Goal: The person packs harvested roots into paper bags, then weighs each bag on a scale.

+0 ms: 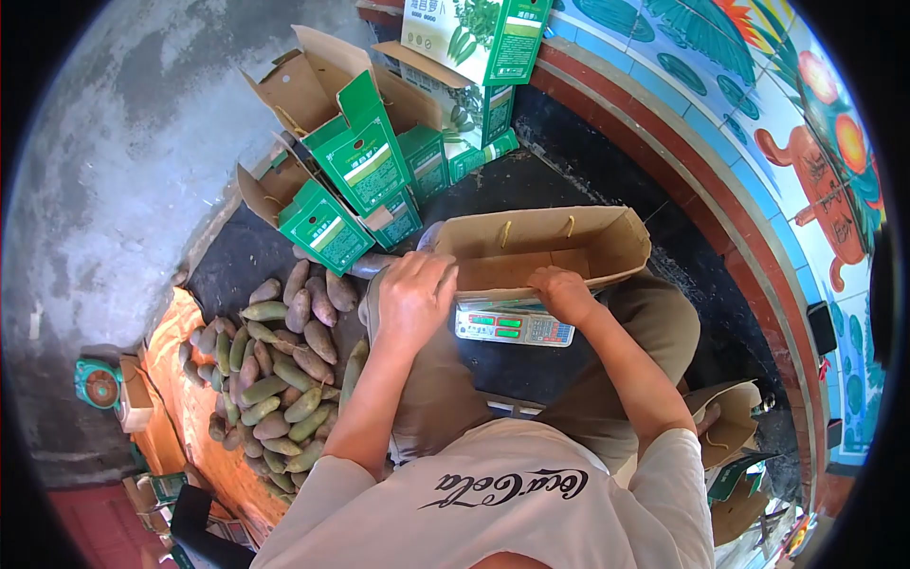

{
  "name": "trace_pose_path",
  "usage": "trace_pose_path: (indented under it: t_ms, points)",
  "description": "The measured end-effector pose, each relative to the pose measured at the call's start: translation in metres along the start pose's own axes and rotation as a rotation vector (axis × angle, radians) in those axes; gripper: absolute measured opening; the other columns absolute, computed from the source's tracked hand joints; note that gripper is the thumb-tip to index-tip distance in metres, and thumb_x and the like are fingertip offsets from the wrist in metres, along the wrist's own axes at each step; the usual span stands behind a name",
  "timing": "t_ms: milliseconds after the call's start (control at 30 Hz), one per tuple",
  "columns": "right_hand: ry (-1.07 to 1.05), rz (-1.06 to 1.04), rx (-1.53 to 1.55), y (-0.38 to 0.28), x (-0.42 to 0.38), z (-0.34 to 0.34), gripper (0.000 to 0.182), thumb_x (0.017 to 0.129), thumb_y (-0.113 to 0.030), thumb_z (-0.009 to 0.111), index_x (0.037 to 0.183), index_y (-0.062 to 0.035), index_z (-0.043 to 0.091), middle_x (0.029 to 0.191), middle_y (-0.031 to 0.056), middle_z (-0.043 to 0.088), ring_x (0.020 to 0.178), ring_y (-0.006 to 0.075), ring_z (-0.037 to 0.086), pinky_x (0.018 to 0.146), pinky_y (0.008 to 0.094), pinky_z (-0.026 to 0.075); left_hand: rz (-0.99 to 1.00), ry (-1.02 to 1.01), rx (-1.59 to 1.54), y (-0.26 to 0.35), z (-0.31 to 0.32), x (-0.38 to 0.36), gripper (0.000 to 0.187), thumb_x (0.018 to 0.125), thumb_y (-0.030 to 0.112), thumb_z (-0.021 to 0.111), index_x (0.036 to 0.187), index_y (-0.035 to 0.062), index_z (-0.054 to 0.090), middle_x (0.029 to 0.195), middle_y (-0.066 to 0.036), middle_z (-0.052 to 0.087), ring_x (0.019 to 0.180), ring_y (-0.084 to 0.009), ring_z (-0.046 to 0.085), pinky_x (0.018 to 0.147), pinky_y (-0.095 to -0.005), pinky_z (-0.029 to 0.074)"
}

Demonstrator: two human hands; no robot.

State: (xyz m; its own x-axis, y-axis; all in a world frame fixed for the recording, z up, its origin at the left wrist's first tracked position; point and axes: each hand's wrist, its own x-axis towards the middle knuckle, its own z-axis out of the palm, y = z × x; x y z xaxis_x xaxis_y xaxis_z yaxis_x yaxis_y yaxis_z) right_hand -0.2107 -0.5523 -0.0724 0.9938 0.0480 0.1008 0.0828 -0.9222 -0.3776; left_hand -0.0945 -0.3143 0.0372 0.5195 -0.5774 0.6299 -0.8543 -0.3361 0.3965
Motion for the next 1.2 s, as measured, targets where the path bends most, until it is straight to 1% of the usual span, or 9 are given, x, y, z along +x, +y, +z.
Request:
trace_pose_path:
  t_ms: [233,333,433,733,833,933,1033,1133,1200]
  points:
    - [-0.076,0.016,0.106,0.001,0.003,-0.008,0.016,0.075,-0.003,0.060,0.091,-0.0087,0.061,0.091,0.0093,0.061,0.093,0.0313,0.058,0.079,0.0416,0.048,0.010,-0.002,-0.049,0.002,0.000,0.007,0.014,0.070,0.002,0.069,0.083,0.0011,0.065,0.083,-0.013,0.065,0.078,-0.0302,0.063,0.070,-0.0384,0.050]
    - [-0.140,0.026,0.158,0.004,0.005,-0.012,0.017,0.076,-0.004,0.060,0.092,-0.0089,0.062,0.092,0.0090,0.061,0.095,0.0310,0.057,0.081,0.0413,0.047,0.004,-0.013,-0.044,-0.001,0.002,0.007,0.014,0.071,0.004,0.069,0.084,0.0022,0.065,0.082,-0.012,0.065,0.079,-0.0289,0.063,0.071,-0.0384,0.050]
    - [-0.177,0.041,0.183,0.002,0.008,-0.018,0.017,0.079,-0.005,0.055,0.092,-0.0101,0.064,0.097,0.0082,0.063,0.097,0.0285,0.059,0.085,0.0401,0.047,-0.029,-0.025,-0.051,0.000,0.002,0.008,0.015,0.070,0.003,0.069,0.085,0.0013,0.065,0.083,-0.013,0.065,0.080,-0.0296,0.063,0.072,-0.0385,0.050]
    - [-0.213,0.083,0.214,-0.002,0.011,-0.016,0.015,0.080,-0.009,0.057,0.093,-0.0095,0.064,0.098,0.0085,0.063,0.100,0.0279,0.058,0.086,0.0400,0.046,-0.085,-0.064,-0.072,0.003,0.006,0.016,0.016,0.072,0.002,0.068,0.087,-0.0003,0.065,0.087,-0.015,0.065,0.083,-0.0318,0.063,0.074,-0.0381,0.050]
    - [-0.233,0.088,0.201,-0.012,0.014,-0.017,0.015,0.080,-0.009,0.056,0.094,-0.0091,0.064,0.100,0.0087,0.062,0.101,0.0273,0.057,0.086,0.0392,0.047,-0.081,-0.074,-0.067,0.005,0.012,0.019,0.015,0.073,0.002,0.068,0.088,-0.0004,0.065,0.087,-0.016,0.065,0.083,-0.0321,0.063,0.075,-0.0383,0.050]
    - [-0.241,0.050,0.086,-0.017,0.019,-0.012,0.015,0.081,-0.009,0.054,0.094,-0.0075,0.063,0.102,0.0100,0.062,0.100,0.0269,0.058,0.085,0.0383,0.048,-0.086,-0.082,-0.061,0.008,0.015,0.019,0.015,0.074,0.002,0.067,0.088,-0.0007,0.065,0.087,-0.016,0.065,0.083,-0.0321,0.063,0.075,-0.0381,0.050]
    - [-0.217,-0.010,-0.006,-0.015,0.020,-0.005,0.015,0.083,-0.009,0.052,0.093,-0.0068,0.062,0.097,0.0108,0.062,0.098,0.0265,0.059,0.084,0.0379,0.048,-0.096,-0.073,-0.035,0.007,0.015,0.017,0.014,0.074,0.002,0.067,0.088,-0.0007,0.065,0.087,-0.015,0.065,0.082,-0.0318,0.063,0.075,-0.0379,0.050]
    - [-0.257,0.029,-0.101,-0.018,0.019,0.000,0.014,0.082,-0.014,0.058,0.093,-0.0072,0.063,0.093,0.0099,0.063,0.095,0.0258,0.060,0.082,0.0374,0.049,-0.102,-0.062,-0.008,0.005,0.014,0.015,0.014,0.075,0.001,0.066,0.088,-0.0004,0.065,0.087,-0.015,0.066,0.082,-0.0312,0.063,0.075,-0.0376,0.050]
    - [-0.228,0.034,-0.119,-0.020,0.018,-0.001,0.018,0.080,-0.020,0.062,0.093,-0.0078,0.063,0.091,0.0090,0.063,0.095,0.0255,0.060,0.080,0.0372,0.049,-0.104,-0.049,-0.003,0.005,0.012,0.013,0.013,0.075,0.000,0.065,0.088,-0.0002,0.065,0.086,-0.014,0.066,0.082,-0.0308,0.063,0.075,-0.0373,0.050]
